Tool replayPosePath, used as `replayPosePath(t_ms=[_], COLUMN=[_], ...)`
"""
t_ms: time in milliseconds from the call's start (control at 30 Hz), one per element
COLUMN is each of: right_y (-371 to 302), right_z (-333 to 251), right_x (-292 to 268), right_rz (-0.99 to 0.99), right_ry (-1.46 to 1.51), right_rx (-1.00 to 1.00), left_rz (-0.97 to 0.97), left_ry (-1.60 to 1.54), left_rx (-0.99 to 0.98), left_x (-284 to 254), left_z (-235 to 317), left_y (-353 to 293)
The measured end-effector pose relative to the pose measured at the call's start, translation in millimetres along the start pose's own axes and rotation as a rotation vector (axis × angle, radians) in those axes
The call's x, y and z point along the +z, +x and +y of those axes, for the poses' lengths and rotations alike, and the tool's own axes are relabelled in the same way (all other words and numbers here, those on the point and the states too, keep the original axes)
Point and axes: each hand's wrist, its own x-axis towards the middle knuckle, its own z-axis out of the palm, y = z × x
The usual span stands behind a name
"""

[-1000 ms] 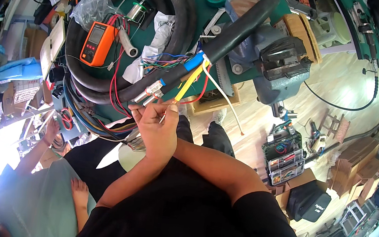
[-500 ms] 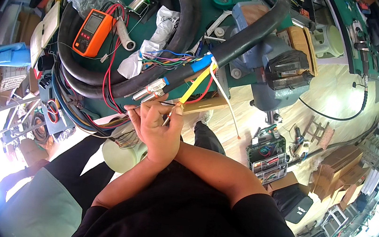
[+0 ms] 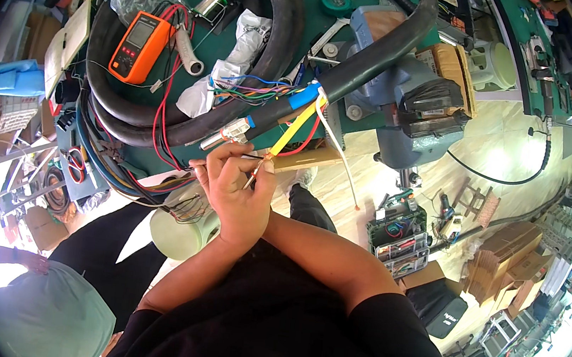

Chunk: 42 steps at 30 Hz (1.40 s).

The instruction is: The person prepares wires by stripping insulation with a hand tool and then solders the wire ends while being assisted by others at a workbench.

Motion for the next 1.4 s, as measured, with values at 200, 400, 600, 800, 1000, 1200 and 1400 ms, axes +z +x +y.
replayPosePath(t_ms=[200,400,600,800,1000,1200,1400], right_y=[-3.4,-23.0,-31.9,-36.6,-35.8,-37.8,-38.4], right_z=[9.6,6.9,10.4,12.6,8.3,15.9,14.8], right_x=[6.1,6.7,7.4,8.7,9.2,9.9,6.0], right_rz=[0.006,-0.036,-0.043,-0.046,-0.057,-0.044,-0.057], right_ry=[0.16,0.316,0.32,0.323,0.343,0.324,0.333], right_rx=[0.039,0.143,0.182,0.2,0.208,0.224,0.24], left_rz=[-0.04,-0.064,-0.07,-0.078,-0.095,-0.121,-0.1], left_ry=[-0.048,0.103,0.07,0.047,-0.01,-0.142,-0.09], left_rx=[-0.018,-0.038,-0.061,-0.042,-0.037,-0.093,-0.021], left_x=[2.6,-7.1,-5.9,-4.9,-9.5,-4.3,-4.3], left_z=[-7.3,0.2,1.5,-1.4,-2.4,-4.8,-5.1], left_y=[1.4,3.5,4.4,5.1,4.3,5.4,5.0])
